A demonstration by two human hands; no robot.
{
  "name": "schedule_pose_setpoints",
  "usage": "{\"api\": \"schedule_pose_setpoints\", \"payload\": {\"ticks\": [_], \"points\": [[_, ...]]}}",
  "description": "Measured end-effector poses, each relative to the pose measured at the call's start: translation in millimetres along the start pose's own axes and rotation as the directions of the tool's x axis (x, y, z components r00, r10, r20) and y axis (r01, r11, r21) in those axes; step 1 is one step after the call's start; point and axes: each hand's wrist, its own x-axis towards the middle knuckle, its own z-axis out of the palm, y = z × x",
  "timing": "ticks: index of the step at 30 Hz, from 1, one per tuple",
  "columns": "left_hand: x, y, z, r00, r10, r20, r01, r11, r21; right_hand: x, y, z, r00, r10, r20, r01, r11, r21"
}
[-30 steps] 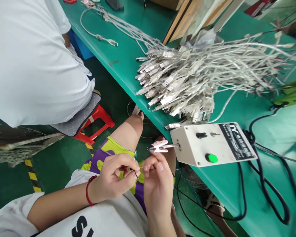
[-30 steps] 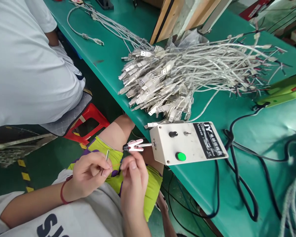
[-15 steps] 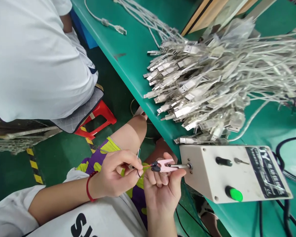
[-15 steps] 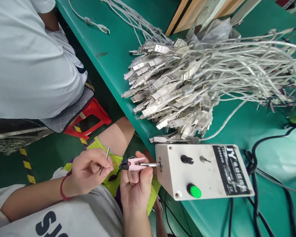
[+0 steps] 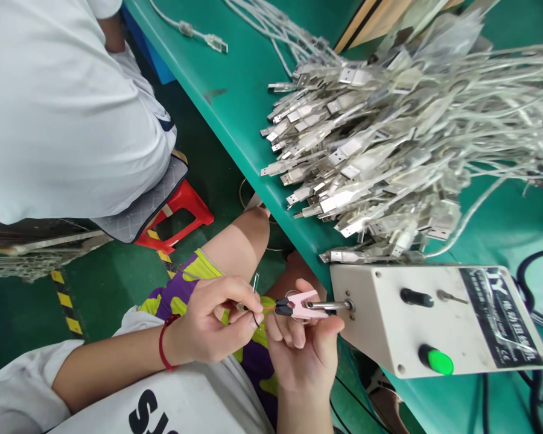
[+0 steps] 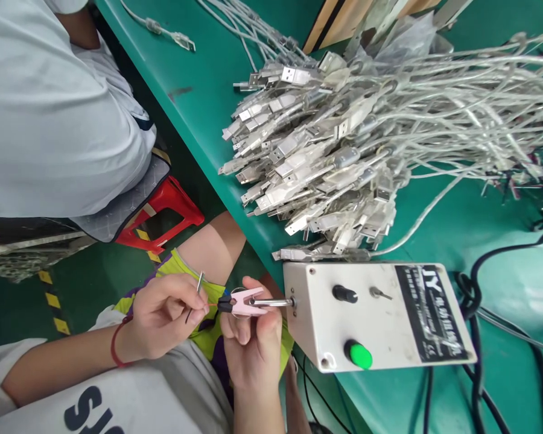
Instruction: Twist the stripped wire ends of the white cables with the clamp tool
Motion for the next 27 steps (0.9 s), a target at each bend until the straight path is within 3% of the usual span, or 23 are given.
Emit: {"api": "schedule_pose_setpoints", "payload": {"ticks": [7,12,18,27], "points": [[-1.1,2.2,-1.2,1.0,0.01,-0.023,-0.009,0.999,0.032,-15.4,19.9,-29.3,0.986,0.163,0.041,-0.158,0.981,-0.109],[-5.4,2.2,-4.6,0.998,-0.009,-0.057,0.011,0.999,0.042,-21.5,42.7,-40.2,0.984,0.157,0.087,-0.133,0.963,-0.234],[-8.2,9.8,-10.4,0.997,0.017,-0.076,-0.011,0.997,0.079,-25.3,39.8,-19.2,0.992,0.059,0.109,-0.022,0.95,-0.31],[-11.4,19.1,-12.9,0.999,0.04,0.007,-0.041,0.996,0.084,-29.6,25.2,16.6,0.999,-0.023,0.033,0.029,0.979,-0.201]]}}
